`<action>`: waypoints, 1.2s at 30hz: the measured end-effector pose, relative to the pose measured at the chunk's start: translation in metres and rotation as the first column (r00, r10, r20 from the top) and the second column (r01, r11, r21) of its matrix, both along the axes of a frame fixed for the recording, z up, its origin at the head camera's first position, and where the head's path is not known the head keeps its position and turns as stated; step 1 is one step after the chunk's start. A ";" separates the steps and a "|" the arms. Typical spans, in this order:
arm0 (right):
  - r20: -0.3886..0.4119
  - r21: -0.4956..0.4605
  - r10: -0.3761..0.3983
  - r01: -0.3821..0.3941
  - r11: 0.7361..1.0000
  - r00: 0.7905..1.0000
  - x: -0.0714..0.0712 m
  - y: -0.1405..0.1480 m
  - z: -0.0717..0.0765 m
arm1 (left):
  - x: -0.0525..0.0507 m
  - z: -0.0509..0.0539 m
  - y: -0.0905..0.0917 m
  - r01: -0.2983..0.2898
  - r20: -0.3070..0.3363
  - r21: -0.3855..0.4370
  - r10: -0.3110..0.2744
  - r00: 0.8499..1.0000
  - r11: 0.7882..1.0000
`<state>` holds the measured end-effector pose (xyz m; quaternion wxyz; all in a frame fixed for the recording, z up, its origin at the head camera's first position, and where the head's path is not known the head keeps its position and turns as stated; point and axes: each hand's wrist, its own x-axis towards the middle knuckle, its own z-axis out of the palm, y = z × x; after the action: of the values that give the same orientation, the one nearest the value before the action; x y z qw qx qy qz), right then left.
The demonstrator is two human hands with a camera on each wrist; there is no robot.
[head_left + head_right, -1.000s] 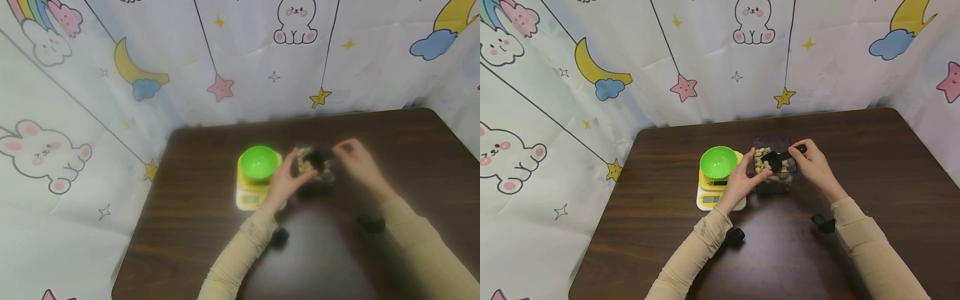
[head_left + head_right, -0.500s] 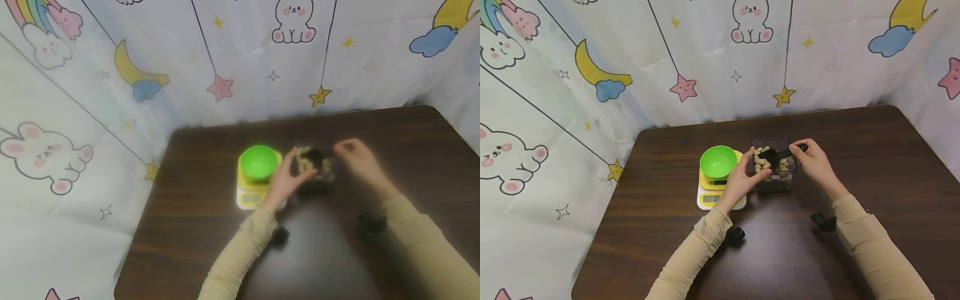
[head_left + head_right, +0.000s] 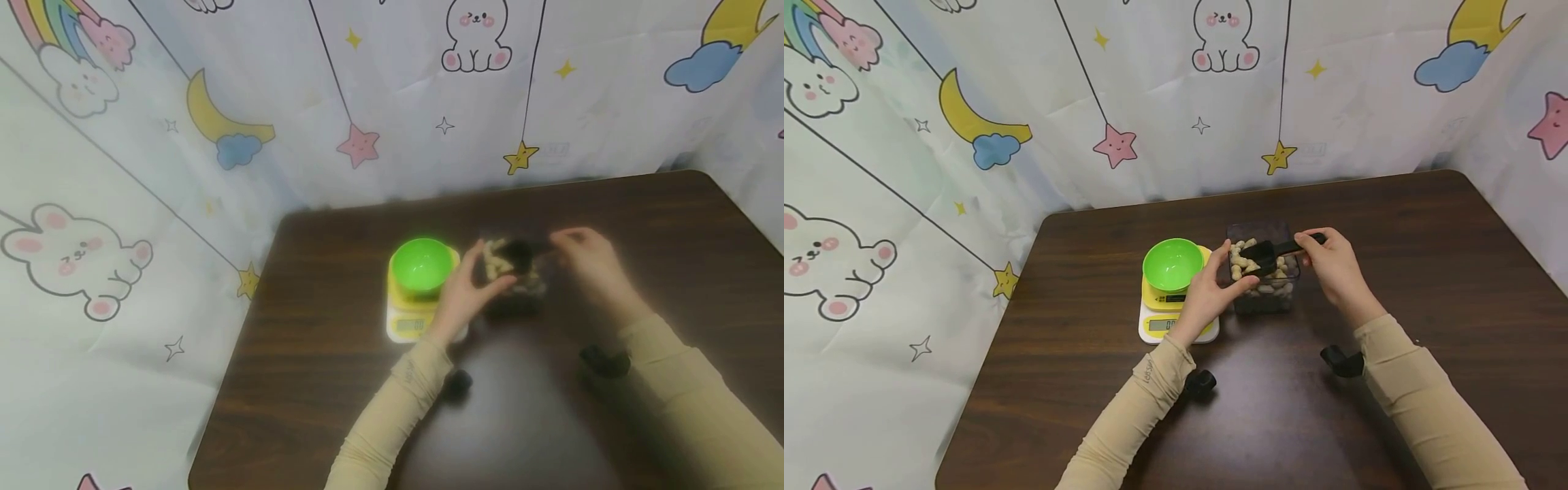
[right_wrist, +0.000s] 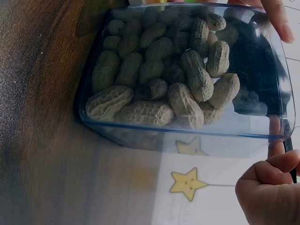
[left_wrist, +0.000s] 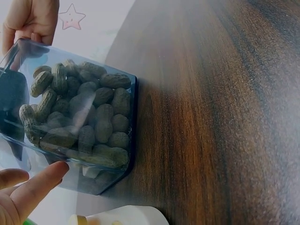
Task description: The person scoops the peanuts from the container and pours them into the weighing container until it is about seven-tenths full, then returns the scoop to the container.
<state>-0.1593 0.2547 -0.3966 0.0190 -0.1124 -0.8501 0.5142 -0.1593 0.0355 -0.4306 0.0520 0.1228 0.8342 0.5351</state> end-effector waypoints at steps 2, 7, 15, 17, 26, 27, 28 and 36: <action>0.004 -0.037 -0.004 0.004 0.999 1.000 0.000 0.001 0.000 | 0.000 0.000 0.000 -0.001 0.001 -0.002 0.001 1.000 1.000; 0.020 -0.132 -0.030 0.032 0.991 0.999 0.002 0.000 0.001 | 0.000 -0.001 -0.001 -0.003 0.002 -0.005 0.003 1.000 1.000; 0.013 -0.092 -0.014 0.015 0.996 1.000 0.008 -0.002 0.003 | -0.001 -0.001 0.000 -0.007 0.017 0.015 0.007 1.000 1.000; 0.013 -0.075 -0.016 0.017 0.997 1.000 0.008 0.000 0.002 | -0.001 -0.001 -0.001 -0.004 0.016 0.015 0.004 1.000 1.000; 0.046 -0.088 0.032 -0.028 0.996 0.998 0.009 0.010 -0.001 | -0.002 0.000 0.000 -0.007 0.020 0.015 0.007 1.000 1.000; 0.047 -0.092 0.037 -0.033 0.995 0.998 0.010 0.011 -0.002 | -0.002 0.000 0.000 -0.006 0.017 0.014 0.006 1.000 1.000; 0.047 -0.094 0.038 -0.033 0.995 0.998 0.010 0.011 -0.002 | -0.002 0.000 0.000 -0.005 0.015 0.011 0.005 1.000 1.000; 0.034 -0.187 -0.030 0.036 0.982 0.999 0.011 0.009 -0.007 | -0.002 -0.001 -0.002 0.010 -0.017 -0.015 -0.010 1.000 1.000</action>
<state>-0.1481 0.2640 -0.4041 0.0038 -0.1358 -0.7961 0.5898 -0.1615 0.0337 -0.4316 0.0485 0.1310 0.8378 0.5277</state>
